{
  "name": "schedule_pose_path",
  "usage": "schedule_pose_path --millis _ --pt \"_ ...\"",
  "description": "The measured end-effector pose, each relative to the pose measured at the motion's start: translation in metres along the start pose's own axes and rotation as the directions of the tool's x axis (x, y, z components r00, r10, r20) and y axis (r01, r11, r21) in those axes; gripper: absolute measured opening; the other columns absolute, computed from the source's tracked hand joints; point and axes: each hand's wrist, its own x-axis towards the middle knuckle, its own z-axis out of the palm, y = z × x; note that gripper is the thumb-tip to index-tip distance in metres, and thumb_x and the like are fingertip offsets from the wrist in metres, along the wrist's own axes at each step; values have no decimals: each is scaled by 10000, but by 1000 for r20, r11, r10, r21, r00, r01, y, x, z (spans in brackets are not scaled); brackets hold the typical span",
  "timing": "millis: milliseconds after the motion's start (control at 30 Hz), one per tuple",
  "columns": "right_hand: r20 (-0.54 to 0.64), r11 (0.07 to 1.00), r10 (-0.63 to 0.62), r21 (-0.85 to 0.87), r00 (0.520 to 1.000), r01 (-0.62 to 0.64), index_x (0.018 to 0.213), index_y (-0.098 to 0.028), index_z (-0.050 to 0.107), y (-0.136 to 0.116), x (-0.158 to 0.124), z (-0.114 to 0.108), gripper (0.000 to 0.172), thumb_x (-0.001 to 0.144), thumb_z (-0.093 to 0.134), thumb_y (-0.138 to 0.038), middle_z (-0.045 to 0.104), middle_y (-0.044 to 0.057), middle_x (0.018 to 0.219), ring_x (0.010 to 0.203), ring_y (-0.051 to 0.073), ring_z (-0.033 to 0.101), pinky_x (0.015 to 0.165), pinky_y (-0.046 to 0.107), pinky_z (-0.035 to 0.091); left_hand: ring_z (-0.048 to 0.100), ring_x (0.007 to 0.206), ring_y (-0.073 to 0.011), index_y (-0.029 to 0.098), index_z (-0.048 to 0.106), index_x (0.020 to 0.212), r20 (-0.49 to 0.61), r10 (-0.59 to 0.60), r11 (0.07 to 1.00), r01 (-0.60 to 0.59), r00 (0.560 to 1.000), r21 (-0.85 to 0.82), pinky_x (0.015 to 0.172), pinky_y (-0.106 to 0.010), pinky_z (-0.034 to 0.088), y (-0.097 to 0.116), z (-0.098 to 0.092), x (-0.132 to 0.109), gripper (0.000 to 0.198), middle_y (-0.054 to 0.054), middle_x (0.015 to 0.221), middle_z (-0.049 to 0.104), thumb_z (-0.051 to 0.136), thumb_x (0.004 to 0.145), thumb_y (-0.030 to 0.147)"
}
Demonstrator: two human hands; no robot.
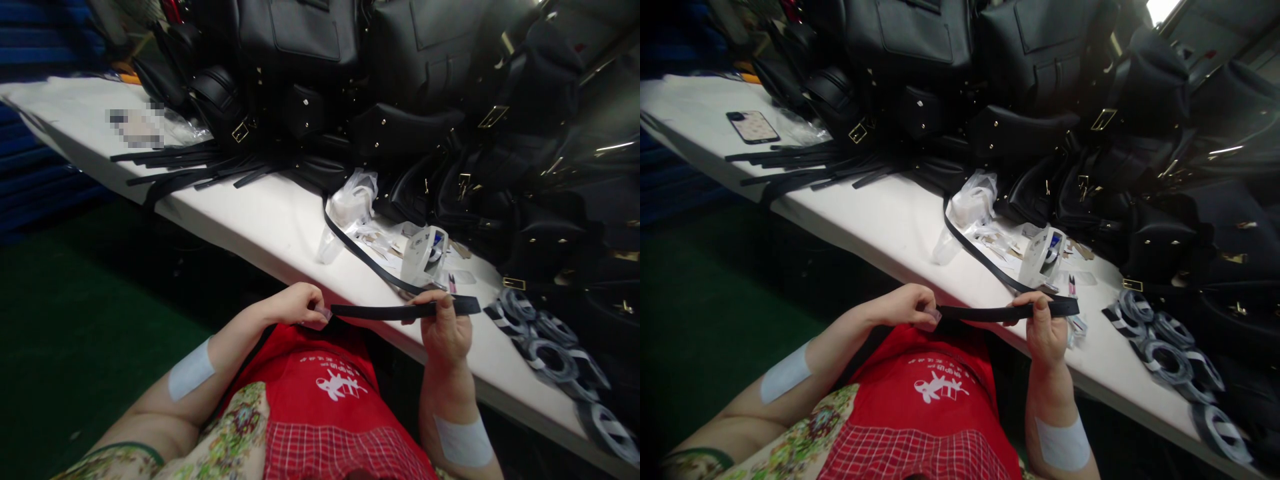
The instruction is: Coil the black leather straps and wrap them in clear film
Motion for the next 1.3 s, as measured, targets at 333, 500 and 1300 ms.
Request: schedule_pose_path --millis 333,500,1300 --pt "-25 1000 -13 23 1000 14 812 -176 683 -3 -2 -1 362 955 505 -457 699 37 640 490 173 665 425 271 521 581 566 -117 147 652 603 -10 -12 1000 13 1000 28 511 -188 370 0 2 1 187 -1 607 674 733 691 291" --pt "-7 1000 -8 22 1000 8 804 -177 683 -1 -3 1 358 956 506 -448 688 30 625 473 161 654 426 261 521 596 582 -124 143 676 625 -4 -9 999 9 1000 45 523 -191 387 1 3 0 160 -12 629 692 734 693 275" --pt "116 987 150 34 982 -155 778 -169 666 5 11 -3 392 917 539 -513 660 20 587 436 145 608 393 250 493 677 718 -153 129 750 812 -7 93 972 -92 996 -217 700 -237 535 2 5 2 288 -71 786 748 641 846 393"
